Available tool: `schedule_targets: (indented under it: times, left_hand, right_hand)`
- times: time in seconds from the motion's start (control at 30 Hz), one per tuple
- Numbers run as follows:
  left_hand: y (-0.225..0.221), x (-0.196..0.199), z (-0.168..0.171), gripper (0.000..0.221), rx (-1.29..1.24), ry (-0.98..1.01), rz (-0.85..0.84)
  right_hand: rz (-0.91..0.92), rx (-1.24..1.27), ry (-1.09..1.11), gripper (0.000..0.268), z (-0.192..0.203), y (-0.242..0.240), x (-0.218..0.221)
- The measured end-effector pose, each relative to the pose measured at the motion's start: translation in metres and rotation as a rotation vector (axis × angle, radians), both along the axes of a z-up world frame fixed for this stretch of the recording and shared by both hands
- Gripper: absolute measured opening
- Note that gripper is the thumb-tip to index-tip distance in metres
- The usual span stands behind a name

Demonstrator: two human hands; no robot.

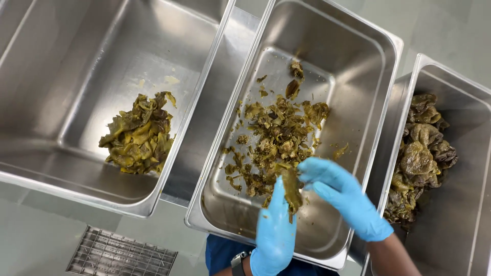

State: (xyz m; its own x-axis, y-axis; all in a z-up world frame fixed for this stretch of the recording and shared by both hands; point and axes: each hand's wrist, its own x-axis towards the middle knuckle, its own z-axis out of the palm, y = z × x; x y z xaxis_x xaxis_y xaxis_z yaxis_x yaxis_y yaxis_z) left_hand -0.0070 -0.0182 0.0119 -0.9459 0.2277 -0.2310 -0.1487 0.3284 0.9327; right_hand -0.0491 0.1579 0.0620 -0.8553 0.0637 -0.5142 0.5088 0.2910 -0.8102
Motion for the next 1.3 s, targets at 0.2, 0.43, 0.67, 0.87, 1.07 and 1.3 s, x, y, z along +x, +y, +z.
schedule_targets:
  times: [0.2,0.43,0.67,0.87,1.07,1.3]
  left_hand:
    - [0.003,0.016,0.003,0.077,0.286,0.394,-0.1]
    - [-0.003,0.024,0.009,0.065,0.662,0.085,-0.187]
    - [-0.037,0.016,0.05,0.069,0.375,0.273,-0.095]
    - [-0.041,0.012,0.06,0.066,0.334,0.141,-0.076]
    - [-0.035,-0.009,0.019,0.072,1.082,-0.129,0.17]
    - [-0.027,-0.013,-0.006,0.077,1.48,-0.512,0.4]
  right_hand:
    - [-0.586,-1.073,-0.219,0.076,-0.023,-0.029,0.034]
    - [-0.561,-1.615,-0.151,0.093,-0.022,-0.011,0.051]
    - [-0.451,-1.719,-0.013,0.106,0.017,-0.019,0.054]
    - [-0.511,-1.758,-0.006,0.105,0.021,-0.017,0.056]
    - [-0.5,-1.309,0.021,0.108,0.059,-0.031,0.016]
    - [0.06,-1.016,0.285,0.105,0.102,-0.151,-0.092]
